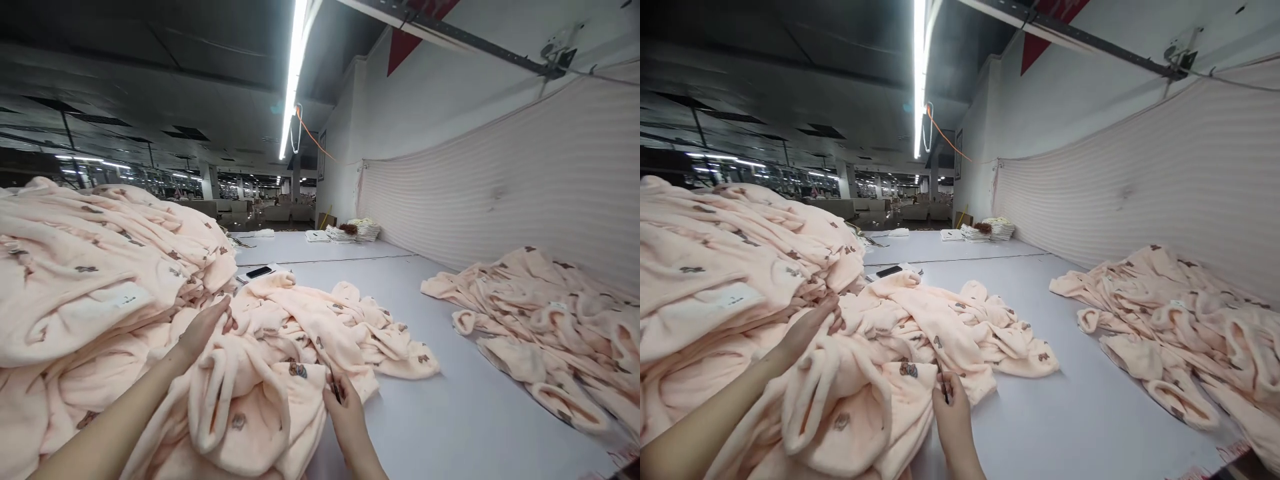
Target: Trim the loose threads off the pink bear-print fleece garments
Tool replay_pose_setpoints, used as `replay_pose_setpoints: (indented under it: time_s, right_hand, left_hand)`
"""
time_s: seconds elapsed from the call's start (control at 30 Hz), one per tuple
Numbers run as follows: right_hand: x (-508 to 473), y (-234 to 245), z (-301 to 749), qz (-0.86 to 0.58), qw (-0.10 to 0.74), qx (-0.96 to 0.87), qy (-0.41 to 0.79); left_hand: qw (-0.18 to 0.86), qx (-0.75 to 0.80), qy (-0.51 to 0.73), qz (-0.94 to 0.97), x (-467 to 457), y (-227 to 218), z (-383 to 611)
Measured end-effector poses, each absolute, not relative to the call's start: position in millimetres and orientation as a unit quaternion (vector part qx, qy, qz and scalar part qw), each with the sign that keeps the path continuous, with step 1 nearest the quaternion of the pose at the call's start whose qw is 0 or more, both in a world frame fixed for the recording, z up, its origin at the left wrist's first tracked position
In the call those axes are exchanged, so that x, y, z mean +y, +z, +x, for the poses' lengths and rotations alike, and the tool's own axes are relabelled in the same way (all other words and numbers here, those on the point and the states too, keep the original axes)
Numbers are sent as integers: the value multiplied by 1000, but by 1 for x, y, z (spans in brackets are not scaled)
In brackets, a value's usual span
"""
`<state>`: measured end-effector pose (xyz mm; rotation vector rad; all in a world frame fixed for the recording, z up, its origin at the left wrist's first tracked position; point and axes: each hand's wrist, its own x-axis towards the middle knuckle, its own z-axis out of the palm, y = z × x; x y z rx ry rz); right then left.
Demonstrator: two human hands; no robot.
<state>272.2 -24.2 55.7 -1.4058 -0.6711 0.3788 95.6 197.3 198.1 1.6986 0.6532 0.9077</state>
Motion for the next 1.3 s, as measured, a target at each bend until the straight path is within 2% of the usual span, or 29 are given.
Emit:
replay_pose_setpoints:
  time_s: [0.2,0.37,0.47,0.6,0.8,0.9,0.93,1.0,1.13,1.3]
  right_hand:
    - [-24,79,244,-656,659,-356,96]
    - [-11,79,228,-575,669,-369,292]
    - [-3,83,237,-525,676,-363,367]
    - [2,97,247,-481,702,-329,408]
    - [13,111,241,-451,733,-272,430]
    - [31,115,234,-446,737,-255,439]
    - [38,117,233,-447,734,-255,443]
    - [52,120,236,-452,724,-261,452]
    - [54,132,259,-475,692,-285,463]
    - [-3,122,291,-530,683,-296,405]
  left_hand:
    - [489,261,353,754,193,183,107]
    - [448,272,338,782,197,195,104]
    - [401,279,333,807,210,197,104]
    - [324,261,327,848,205,177,109]
    - [269,190,338,882,138,161,88]
    - [373,219,335,837,100,152,77]
    - [442,219,307,814,89,146,78]
    - [508,212,256,794,73,133,84]
    - [547,206,215,782,70,116,113]
    - [564,206,194,776,102,129,136]
